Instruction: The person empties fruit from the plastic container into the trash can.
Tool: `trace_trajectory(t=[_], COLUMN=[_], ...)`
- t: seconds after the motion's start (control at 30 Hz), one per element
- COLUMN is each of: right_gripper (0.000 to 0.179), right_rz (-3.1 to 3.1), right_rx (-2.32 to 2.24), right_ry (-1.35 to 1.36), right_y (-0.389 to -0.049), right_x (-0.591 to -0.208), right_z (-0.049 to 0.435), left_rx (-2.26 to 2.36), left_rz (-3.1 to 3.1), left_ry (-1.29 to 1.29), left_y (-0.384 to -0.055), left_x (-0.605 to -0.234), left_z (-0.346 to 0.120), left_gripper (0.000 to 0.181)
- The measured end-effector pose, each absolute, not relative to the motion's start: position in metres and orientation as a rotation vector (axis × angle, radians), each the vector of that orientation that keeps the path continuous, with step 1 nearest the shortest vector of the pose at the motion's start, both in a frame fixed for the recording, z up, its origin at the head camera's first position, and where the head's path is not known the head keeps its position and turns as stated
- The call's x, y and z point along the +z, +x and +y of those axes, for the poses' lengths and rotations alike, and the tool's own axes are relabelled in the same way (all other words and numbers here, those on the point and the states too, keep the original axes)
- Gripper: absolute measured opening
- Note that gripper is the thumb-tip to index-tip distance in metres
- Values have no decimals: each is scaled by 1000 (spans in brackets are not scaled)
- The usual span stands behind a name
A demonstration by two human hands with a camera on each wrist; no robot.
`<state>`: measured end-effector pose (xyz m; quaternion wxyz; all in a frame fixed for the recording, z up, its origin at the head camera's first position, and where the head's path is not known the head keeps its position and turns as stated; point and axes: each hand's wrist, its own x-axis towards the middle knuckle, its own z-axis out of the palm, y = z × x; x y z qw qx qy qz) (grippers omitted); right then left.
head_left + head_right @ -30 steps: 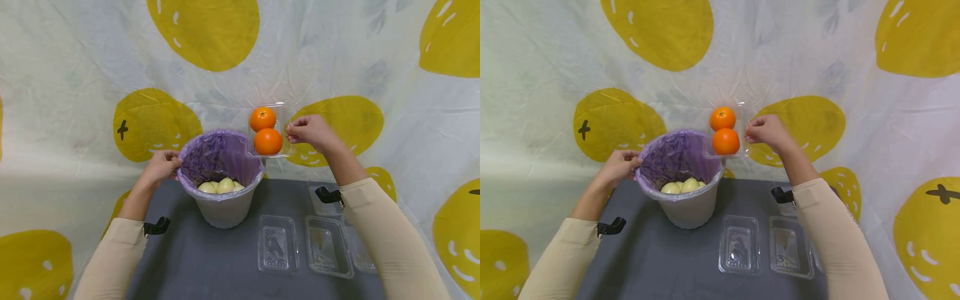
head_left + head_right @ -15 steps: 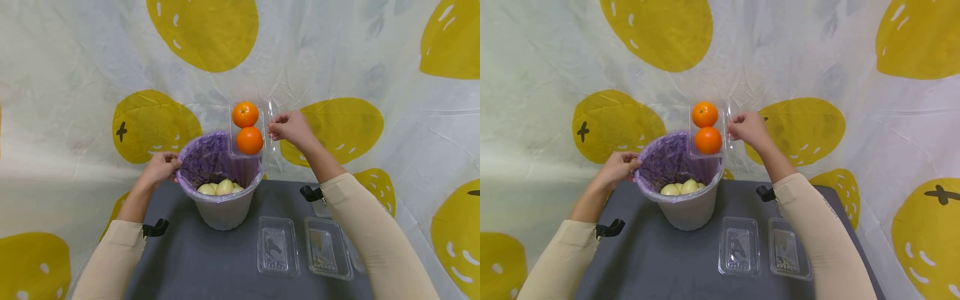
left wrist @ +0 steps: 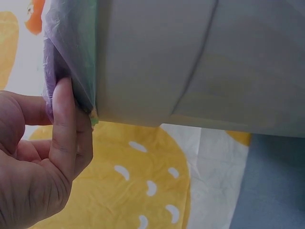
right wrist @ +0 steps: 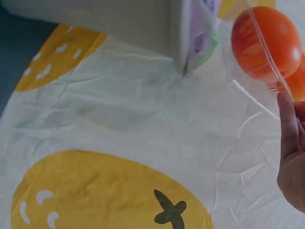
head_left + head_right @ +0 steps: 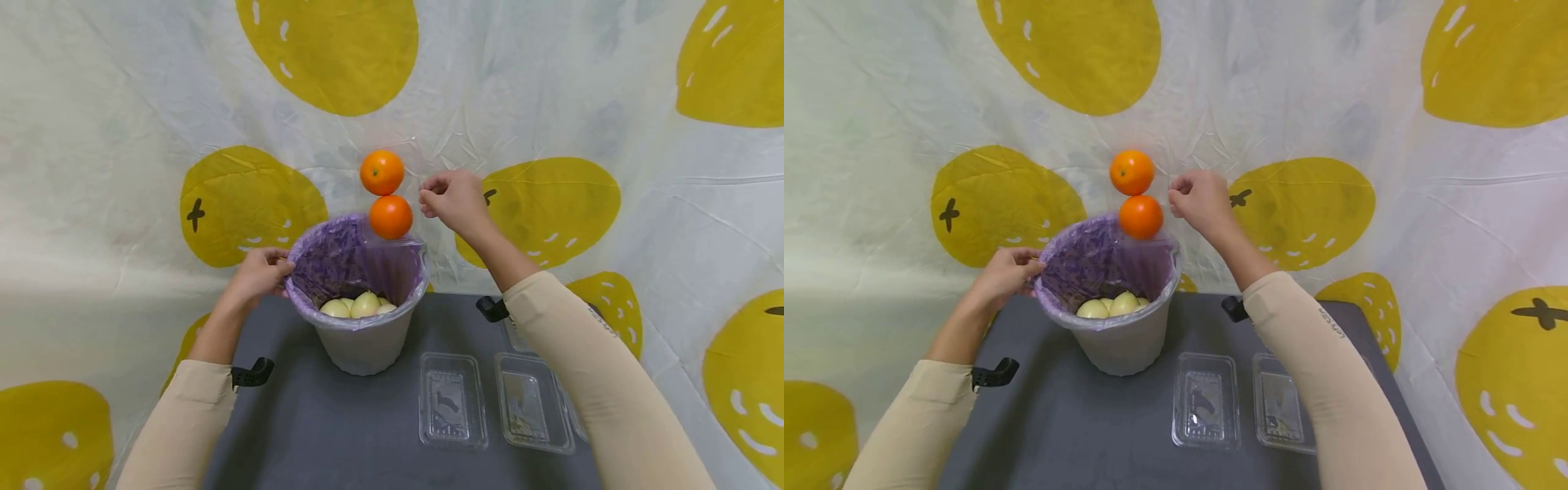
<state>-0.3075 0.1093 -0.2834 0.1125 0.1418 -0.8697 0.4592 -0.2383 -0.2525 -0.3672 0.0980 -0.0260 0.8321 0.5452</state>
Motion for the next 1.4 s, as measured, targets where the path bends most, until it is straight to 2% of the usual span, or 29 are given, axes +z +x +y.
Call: trace_trajectory(t=[0.33, 0.77, 1.17, 1.4], right_gripper=[16, 17, 17, 16], right_rz=[-2439, -2387, -2391, -2366], right_rx=[1141, 1148, 845, 838], right_ry=[562, 616, 669, 707], right_y=[-313, -315, -322, -322], right_x=[-294, -303, -301, -297], right_z=[104, 90, 88, 83], left_rx=[1627, 1636, 1633, 1631], left_rz=[2461, 2453, 2443, 2458], left_ry=[-90, -81, -97, -78], left_y=[-238, -237, -236, -236], left_x=[-367, -368, -367, -367], left_z=[-250, -251, -249, -248], left_gripper=[45, 45, 47, 46])
